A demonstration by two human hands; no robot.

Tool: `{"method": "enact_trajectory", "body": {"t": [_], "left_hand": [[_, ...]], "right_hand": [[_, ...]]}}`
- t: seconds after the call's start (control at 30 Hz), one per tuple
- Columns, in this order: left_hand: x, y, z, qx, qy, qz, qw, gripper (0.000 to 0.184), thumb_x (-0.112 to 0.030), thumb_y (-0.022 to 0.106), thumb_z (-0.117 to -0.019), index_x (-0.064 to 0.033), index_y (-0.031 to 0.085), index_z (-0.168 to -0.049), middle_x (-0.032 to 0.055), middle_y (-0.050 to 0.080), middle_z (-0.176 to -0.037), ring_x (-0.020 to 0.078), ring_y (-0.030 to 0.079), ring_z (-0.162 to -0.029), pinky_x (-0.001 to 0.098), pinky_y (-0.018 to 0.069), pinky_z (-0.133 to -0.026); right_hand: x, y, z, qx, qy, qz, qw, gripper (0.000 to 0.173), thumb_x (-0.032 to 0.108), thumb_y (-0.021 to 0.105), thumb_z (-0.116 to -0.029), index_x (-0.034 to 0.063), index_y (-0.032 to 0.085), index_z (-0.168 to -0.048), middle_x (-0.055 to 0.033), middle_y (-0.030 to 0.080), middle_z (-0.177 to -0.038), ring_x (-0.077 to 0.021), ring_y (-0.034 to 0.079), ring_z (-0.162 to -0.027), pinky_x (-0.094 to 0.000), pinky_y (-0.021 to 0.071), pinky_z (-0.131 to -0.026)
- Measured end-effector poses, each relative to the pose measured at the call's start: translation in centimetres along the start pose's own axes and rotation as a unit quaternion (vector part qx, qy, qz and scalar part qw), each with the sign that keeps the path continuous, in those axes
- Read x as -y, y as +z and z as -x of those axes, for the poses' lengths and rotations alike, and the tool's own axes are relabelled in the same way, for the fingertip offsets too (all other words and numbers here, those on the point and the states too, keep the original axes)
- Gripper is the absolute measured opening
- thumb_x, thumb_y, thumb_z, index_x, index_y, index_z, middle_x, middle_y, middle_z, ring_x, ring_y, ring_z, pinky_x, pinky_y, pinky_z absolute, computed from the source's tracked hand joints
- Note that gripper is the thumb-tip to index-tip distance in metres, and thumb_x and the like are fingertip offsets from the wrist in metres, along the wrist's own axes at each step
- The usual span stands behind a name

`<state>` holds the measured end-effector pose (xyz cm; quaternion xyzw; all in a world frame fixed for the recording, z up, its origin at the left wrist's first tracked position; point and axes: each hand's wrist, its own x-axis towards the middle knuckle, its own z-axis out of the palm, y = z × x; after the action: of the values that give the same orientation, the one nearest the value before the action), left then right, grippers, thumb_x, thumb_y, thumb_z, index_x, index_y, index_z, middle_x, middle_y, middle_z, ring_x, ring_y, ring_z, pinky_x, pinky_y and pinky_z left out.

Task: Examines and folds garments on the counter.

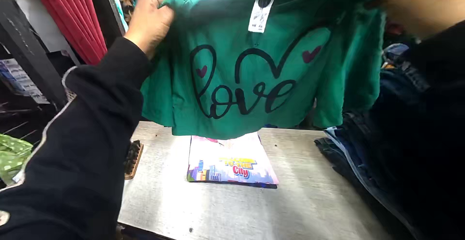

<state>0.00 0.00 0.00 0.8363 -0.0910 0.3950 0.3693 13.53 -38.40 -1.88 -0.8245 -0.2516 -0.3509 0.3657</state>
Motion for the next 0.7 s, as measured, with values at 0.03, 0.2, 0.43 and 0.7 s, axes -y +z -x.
{"method": "enact_trajectory", "body": {"t": [0.03, 0.2, 0.43, 0.7], "left_hand": [[0.4, 1.1, 0.0, -0.005, -0.025, 0.066, 0.997, 0.020, -0.014, 0.050, -0.1032, -0.0074, 0.067, -0.110, 0.0003, 0.070, -0.099, 0.0088, 0.068, -0.093, 0.0326, 0.0586, -0.084], [2.6, 5.7, -0.1, -0.043, -0.168, 0.339, 0.925, 0.031, -0.018, 0.035, -0.1081, -0.0049, 0.054, -0.129, 0.0100, 0.063, -0.116, 0.0204, 0.066, -0.103, 0.0397, 0.0581, -0.086], [4.9, 6.3, 0.6, -0.019, -0.134, 0.477, 0.868, 0.028, -0.017, 0.026, -0.1114, -0.0083, 0.051, -0.120, 0.0081, 0.065, -0.105, 0.0188, 0.067, -0.096, 0.0369, 0.0583, -0.084], [7.1, 5.5, 16.3, 0.428, -0.036, 0.399, 0.810, 0.025, -0.037, 0.058, -0.1004, -0.0181, 0.071, -0.109, 0.0008, 0.077, -0.108, 0.0081, 0.072, -0.094, 0.0250, 0.0604, -0.077]], "right_hand": [[-0.4, 1.1, 0.0, 0.004, 0.003, -0.055, 0.998, 0.025, 0.008, 0.057, -0.0956, -0.0056, 0.061, -0.116, -0.0153, 0.062, -0.110, -0.0158, 0.058, -0.095, -0.0423, 0.0498, -0.087], [0.8, 7.2, 0.8, 0.031, 0.184, -0.377, 0.907, 0.015, 0.026, 0.049, -0.1044, 0.0247, 0.058, -0.116, 0.0098, 0.065, -0.097, -0.0046, 0.066, -0.086, -0.0303, 0.0585, -0.075], [1.2, 10.2, 2.6, 0.044, 0.185, -0.584, 0.789, 0.026, 0.025, 0.035, -0.1097, 0.0187, 0.060, -0.113, 0.0042, 0.070, -0.102, -0.0102, 0.068, -0.098, -0.0329, 0.0583, -0.086], [-4.0, 9.1, 19.1, 0.437, -0.078, -0.499, 0.744, 0.029, 0.046, 0.061, -0.0989, 0.0295, 0.070, -0.121, 0.0129, 0.073, -0.105, 0.0032, 0.068, -0.090, -0.0164, 0.0576, -0.077]]}}
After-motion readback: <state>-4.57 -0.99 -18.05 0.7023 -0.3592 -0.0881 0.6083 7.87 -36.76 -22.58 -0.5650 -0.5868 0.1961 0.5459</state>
